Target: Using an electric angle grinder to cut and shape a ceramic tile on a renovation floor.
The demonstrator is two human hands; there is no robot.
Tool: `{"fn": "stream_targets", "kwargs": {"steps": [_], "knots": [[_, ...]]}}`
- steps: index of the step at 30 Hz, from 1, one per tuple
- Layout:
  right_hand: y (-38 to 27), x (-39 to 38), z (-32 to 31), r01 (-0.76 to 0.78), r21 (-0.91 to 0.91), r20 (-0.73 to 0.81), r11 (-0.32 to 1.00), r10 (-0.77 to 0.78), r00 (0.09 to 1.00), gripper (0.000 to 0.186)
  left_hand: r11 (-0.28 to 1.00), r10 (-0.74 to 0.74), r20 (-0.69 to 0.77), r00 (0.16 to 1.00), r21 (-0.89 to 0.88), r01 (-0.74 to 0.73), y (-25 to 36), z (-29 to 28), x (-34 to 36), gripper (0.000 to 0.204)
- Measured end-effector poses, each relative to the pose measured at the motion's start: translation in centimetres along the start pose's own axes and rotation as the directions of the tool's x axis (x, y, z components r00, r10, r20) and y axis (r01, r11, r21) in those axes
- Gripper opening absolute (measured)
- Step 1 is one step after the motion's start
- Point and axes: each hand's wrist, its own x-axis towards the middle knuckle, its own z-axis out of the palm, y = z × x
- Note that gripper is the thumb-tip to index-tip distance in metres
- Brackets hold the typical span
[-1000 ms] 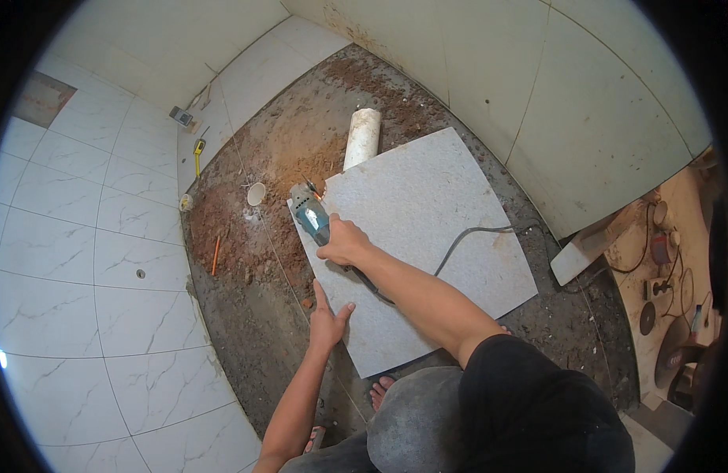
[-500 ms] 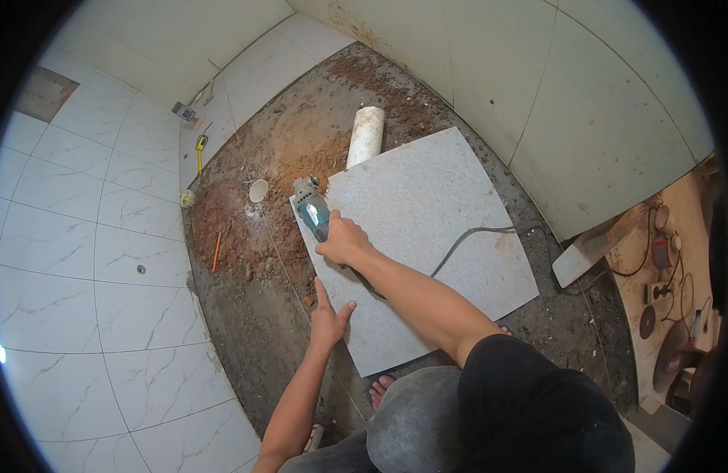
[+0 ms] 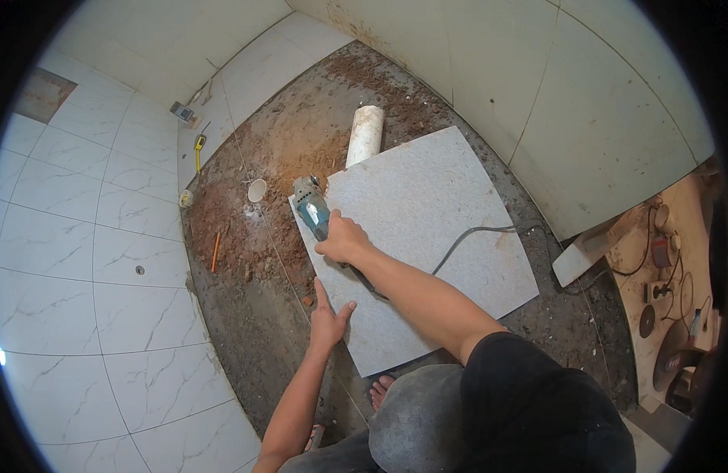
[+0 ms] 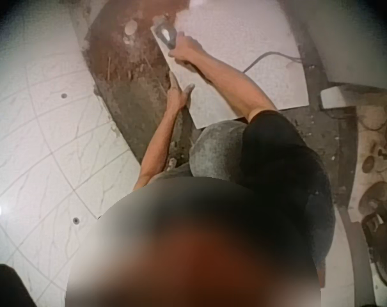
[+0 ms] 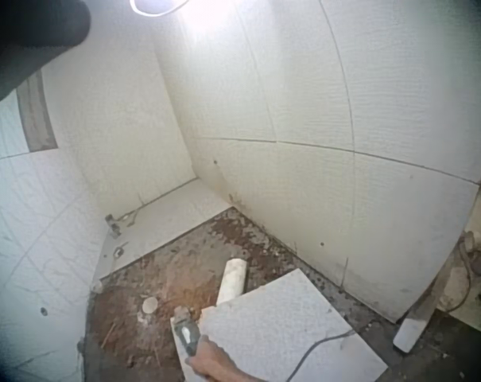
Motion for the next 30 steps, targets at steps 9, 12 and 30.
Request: {"fn": "stream_targets", "kwargs": {"steps": [9,12,30], "knots": [[0.4,0.2,-0.4,0.011,0.009,0.021,1.000,-0.011,1.000,0.071,1.000,-0.019,0.019,1.000,-0.014,0.019,-0.3,0.0,0.1,0.110],[0.9,0.5,-0.6,0.032,0.024,0.017,0.999,-0.033,0.999,0.070,1.000,-0.026,0.025,0.999,0.000,0.026,0.0,0.0,0.1,0.110],[-0.2,-0.5,-0.5,0.019,0.031,-0.035,0.999,-0.018,0.999,0.071,1.000,-0.005,-0.004,1.000,0.014,0.005,-0.3,0.0,0.0,0.110]]}}
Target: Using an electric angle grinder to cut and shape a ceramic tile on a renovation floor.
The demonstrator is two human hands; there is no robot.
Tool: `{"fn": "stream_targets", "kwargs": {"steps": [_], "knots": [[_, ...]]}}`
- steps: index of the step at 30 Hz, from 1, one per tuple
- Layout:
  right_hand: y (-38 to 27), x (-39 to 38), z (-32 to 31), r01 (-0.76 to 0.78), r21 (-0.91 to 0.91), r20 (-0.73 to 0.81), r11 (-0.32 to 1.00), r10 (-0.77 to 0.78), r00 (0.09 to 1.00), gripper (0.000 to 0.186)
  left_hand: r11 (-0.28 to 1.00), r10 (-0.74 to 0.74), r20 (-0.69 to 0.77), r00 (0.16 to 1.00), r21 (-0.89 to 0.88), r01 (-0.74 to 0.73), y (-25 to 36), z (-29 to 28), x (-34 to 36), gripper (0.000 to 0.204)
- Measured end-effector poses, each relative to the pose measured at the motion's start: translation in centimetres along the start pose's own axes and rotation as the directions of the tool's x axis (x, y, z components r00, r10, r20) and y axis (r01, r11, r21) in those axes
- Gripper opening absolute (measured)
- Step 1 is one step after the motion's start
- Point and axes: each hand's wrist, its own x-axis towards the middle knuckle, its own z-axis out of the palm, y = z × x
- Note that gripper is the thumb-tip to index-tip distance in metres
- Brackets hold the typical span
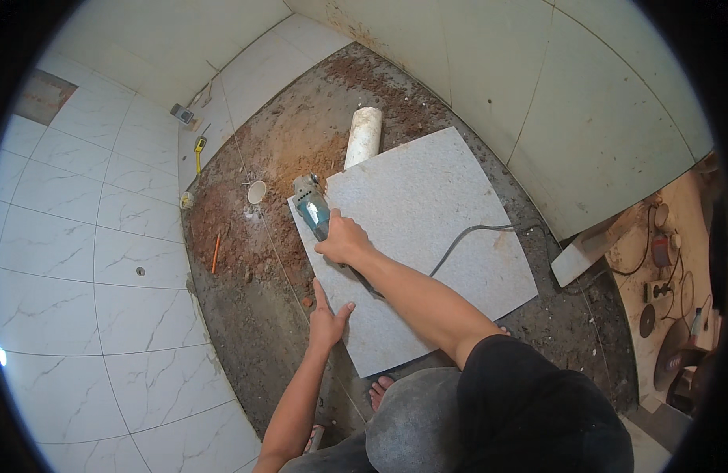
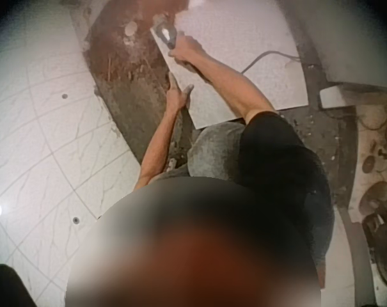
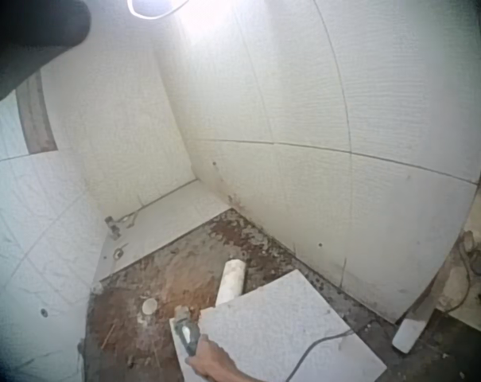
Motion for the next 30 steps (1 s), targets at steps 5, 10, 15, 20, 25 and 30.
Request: {"fn": "stream_targets", "kwargs": {"steps": [5,10,15,20,25,30], "knots": [[-0.10,0.13,0.09,-0.018,-0.006,-0.010,1.000,0.018,1.000,0.070,1.000,0.006,0.007,1.000,-0.021,-0.006,-0.20,0.17,0.09,0.110],[-0.21,0.20,0.12,-0.039,-0.020,0.002,0.999,0.039,0.999,0.070,1.000,-0.015,0.018,1.000,-0.011,0.015,0.19,-0.07,0.05,0.109],[-0.16,0.36,0.03,-0.037,-0.010,0.011,0.999,0.037,0.999,0.069,1.000,-0.009,0.018,1.000,-0.015,0.010,0.22,-0.14,0.03,0.109],[0.03,0.52,-0.02,-0.047,-0.019,0.016,0.999,0.048,0.999,0.070,1.000,-0.001,0.015,1.000,0.003,0.001,0.23,-0.08,0.04,0.110],[0.02,0.55,-0.13,-0.043,-0.014,0.022,0.999,0.043,0.999,0.070,1.000,0.006,0.019,1.000,0.004,-0.006,0.41,-0.15,-0.05,0.110],[-0.07,0.14,-0.06,-0.016,-0.009,0.000,1.000,0.016,1.000,0.069,1.000,-0.017,0.027,0.999,0.014,0.017,0.50,-0.17,-0.02,0.111]]}}
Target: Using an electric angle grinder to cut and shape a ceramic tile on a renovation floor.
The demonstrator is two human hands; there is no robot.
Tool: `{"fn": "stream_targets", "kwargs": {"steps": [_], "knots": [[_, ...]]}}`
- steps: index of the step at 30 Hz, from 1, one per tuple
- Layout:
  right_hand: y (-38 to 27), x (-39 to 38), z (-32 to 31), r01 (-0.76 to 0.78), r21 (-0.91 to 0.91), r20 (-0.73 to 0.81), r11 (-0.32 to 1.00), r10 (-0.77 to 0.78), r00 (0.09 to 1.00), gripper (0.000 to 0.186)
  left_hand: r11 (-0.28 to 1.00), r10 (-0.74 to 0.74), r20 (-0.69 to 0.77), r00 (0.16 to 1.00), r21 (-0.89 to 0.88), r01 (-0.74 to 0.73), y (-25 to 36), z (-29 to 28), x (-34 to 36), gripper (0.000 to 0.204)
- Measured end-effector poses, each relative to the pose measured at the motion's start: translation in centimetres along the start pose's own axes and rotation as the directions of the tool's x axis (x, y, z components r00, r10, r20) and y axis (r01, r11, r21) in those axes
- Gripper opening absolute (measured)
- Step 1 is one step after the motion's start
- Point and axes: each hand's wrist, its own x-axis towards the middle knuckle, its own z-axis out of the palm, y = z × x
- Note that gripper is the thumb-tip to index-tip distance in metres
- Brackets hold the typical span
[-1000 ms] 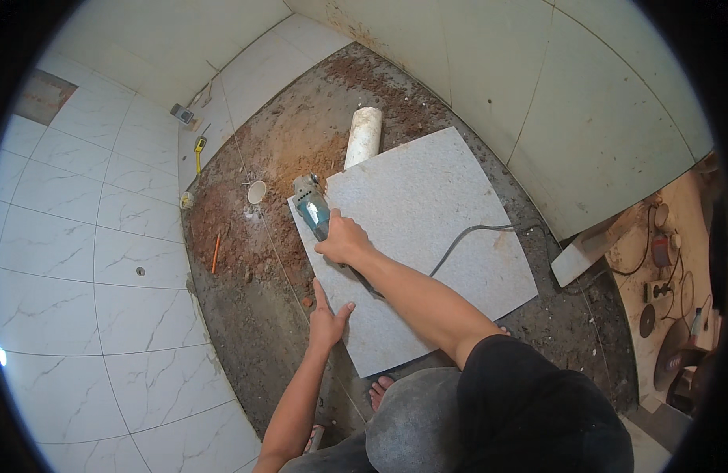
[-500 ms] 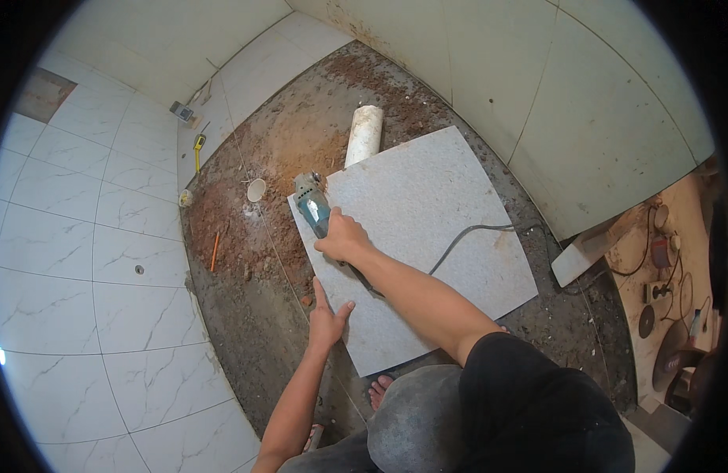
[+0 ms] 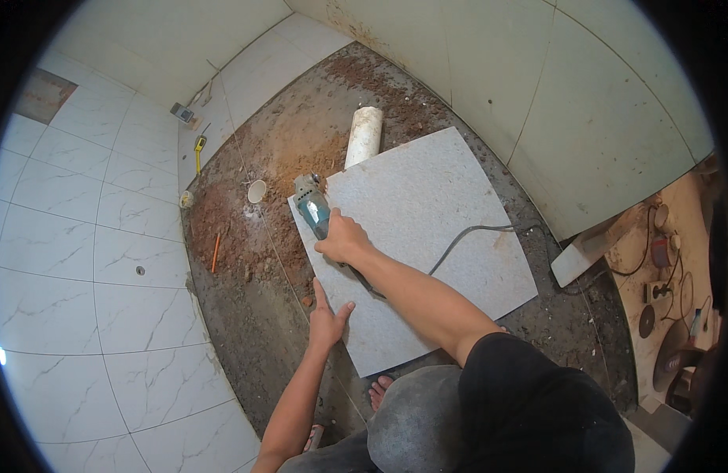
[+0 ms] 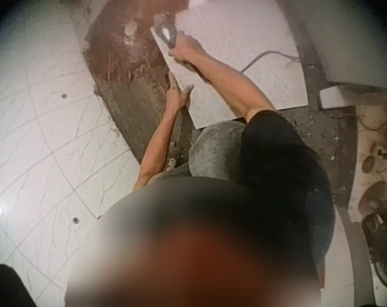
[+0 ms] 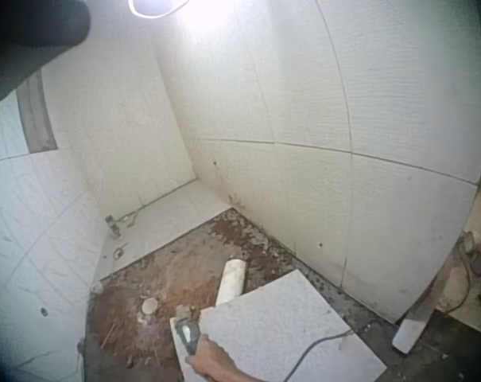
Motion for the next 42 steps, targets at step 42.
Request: {"fn": "stream_targets", "kwargs": {"steps": [42], "knots": [[-0.3,1.0,-1.2,0.033,-0.052,-0.009,0.998,-0.033,0.999,0.067,1.000,0.021,-0.022,1.000,-0.022,-0.022,-0.5,0.2,0.0,0.109]]}}
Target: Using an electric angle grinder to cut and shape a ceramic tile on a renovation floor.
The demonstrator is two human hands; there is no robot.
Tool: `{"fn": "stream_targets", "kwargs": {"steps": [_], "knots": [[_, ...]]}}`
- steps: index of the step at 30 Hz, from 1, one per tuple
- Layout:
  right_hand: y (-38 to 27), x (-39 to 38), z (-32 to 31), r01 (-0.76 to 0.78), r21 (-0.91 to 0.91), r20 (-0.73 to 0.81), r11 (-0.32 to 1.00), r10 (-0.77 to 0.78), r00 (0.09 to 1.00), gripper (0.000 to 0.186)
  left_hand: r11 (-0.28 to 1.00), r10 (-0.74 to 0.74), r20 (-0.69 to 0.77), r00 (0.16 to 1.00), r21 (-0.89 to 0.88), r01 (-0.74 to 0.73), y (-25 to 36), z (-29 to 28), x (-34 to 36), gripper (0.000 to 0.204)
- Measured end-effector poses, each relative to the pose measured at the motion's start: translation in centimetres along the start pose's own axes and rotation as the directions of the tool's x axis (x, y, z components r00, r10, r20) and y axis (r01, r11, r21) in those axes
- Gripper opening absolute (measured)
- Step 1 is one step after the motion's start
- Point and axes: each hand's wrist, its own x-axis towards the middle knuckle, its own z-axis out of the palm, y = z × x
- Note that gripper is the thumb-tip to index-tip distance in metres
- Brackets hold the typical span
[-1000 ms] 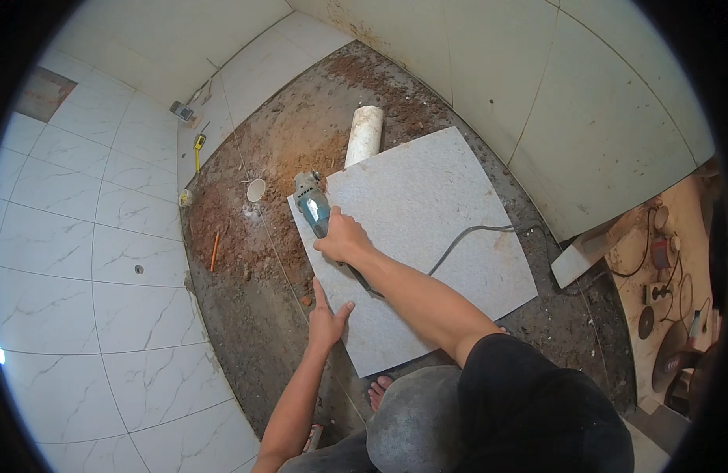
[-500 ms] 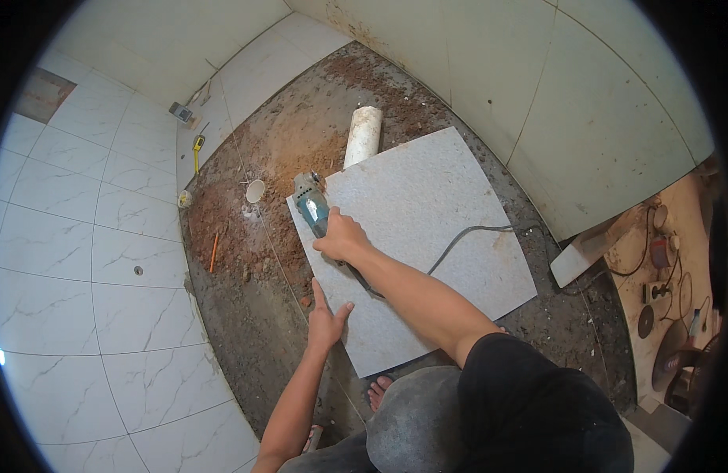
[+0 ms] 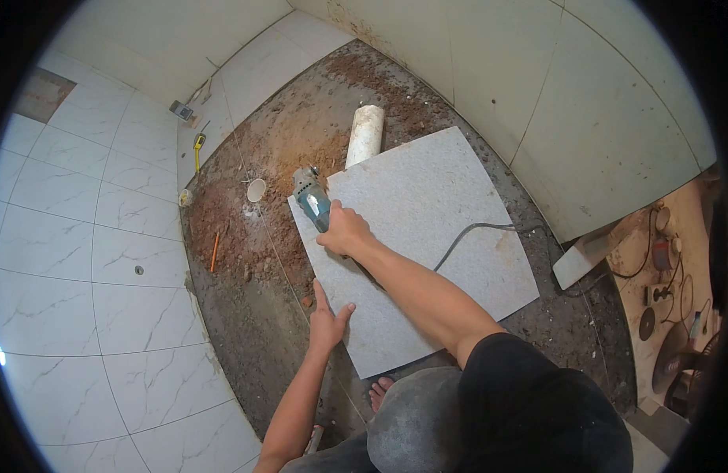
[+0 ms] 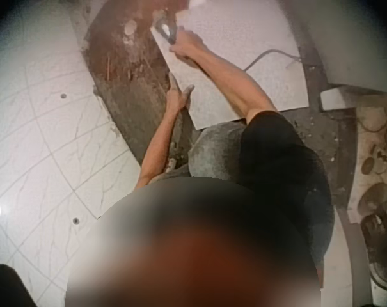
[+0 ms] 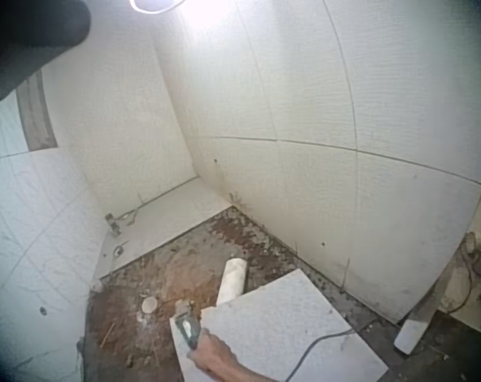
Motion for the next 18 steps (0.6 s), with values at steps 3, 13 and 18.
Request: {"fn": "stream_targets", "kwargs": {"steps": [3,13,18], "knots": [[-0.1,0.1,0.0,-0.006,-0.005,0.017,1.000,0.006,1.000,0.068,1.000,0.005,0.000,1.000,-0.013,-0.005,-0.1,0.1,-0.1,0.110],[-0.3,0.4,-0.6,-0.040,0.011,0.042,0.999,0.039,0.998,0.065,1.000,-0.024,0.016,1.000,0.012,0.024,0.3,-0.3,0.2,0.110],[0.4,1.1,0.0,-0.022,-0.010,0.031,1.000,0.022,0.999,0.071,1.000,0.010,0.001,1.000,0.009,-0.010,-0.1,0.0,0.3,0.110]]}}
